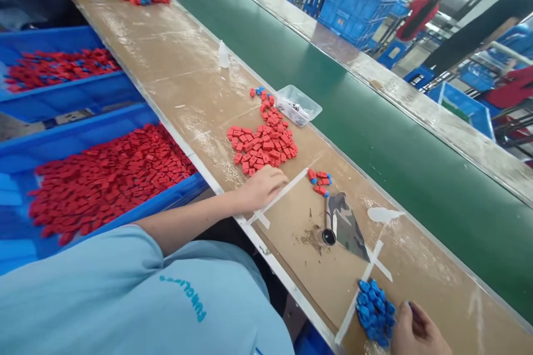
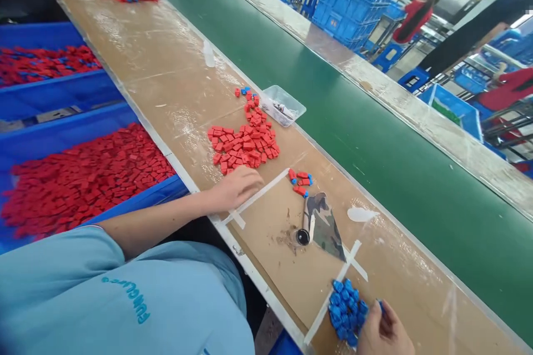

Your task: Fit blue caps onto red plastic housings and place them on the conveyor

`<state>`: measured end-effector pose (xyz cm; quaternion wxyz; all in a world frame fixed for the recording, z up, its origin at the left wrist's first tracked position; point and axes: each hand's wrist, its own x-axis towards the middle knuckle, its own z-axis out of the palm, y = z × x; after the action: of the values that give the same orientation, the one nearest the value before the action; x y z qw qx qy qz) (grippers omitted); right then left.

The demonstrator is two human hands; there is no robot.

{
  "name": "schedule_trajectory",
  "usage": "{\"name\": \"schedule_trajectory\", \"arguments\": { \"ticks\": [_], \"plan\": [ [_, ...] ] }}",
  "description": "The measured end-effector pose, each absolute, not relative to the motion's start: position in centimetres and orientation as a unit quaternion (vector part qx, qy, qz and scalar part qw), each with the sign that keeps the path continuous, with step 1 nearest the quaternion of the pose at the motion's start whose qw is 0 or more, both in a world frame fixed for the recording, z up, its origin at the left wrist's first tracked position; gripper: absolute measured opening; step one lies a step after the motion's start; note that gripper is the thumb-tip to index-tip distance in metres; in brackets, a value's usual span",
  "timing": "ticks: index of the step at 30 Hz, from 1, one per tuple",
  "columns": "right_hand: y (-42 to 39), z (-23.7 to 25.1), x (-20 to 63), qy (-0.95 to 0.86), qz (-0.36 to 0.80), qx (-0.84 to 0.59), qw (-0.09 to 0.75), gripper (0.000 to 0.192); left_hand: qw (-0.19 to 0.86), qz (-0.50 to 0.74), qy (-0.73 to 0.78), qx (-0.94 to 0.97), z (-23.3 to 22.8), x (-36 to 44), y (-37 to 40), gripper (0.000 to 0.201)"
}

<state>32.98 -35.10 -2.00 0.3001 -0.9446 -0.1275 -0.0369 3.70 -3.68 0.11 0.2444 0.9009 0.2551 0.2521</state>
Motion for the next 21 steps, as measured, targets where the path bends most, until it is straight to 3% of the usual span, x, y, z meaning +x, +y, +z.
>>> {"name": "schedule_trajectory", "arguments": {
  "ticks": [4, 8, 12, 15, 21],
  "plan": [
    [-34.8, -2.0, 30.9, -0.109, 0.008, -0.878, 0.466, 0.056, 0.144, 0.216, 0.405, 0.877, 0.4, 2.5, -1.1, 0.015],
    [-33.5, -1.5, 28.7, -0.098, 0.018, -0.871, 0.482, 0.059, 0.133, 0.208, 0.393, 0.886, -0.3, 2.7, 0.1, 0.004],
    [-32.5, -0.7, 26.9, -0.119, 0.031, -0.861, 0.493, 0.061, 0.183, 0.250, 0.352, 0.883, -0.7, 2.9, -0.2, 0.006],
    [-31.6, 0.0, 25.8, -0.125, 0.033, -0.845, 0.519, 0.061, 0.320, 0.280, 0.333, 0.842, -0.6, 3.0, -1.2, 0.009],
    [-29.6, 0.6, 24.4, -0.182, 0.089, -0.825, 0.528, 0.050, 0.789, 0.228, 0.235, 0.520, -0.8, 4.3, -4.8, 0.019]
  ]
}}
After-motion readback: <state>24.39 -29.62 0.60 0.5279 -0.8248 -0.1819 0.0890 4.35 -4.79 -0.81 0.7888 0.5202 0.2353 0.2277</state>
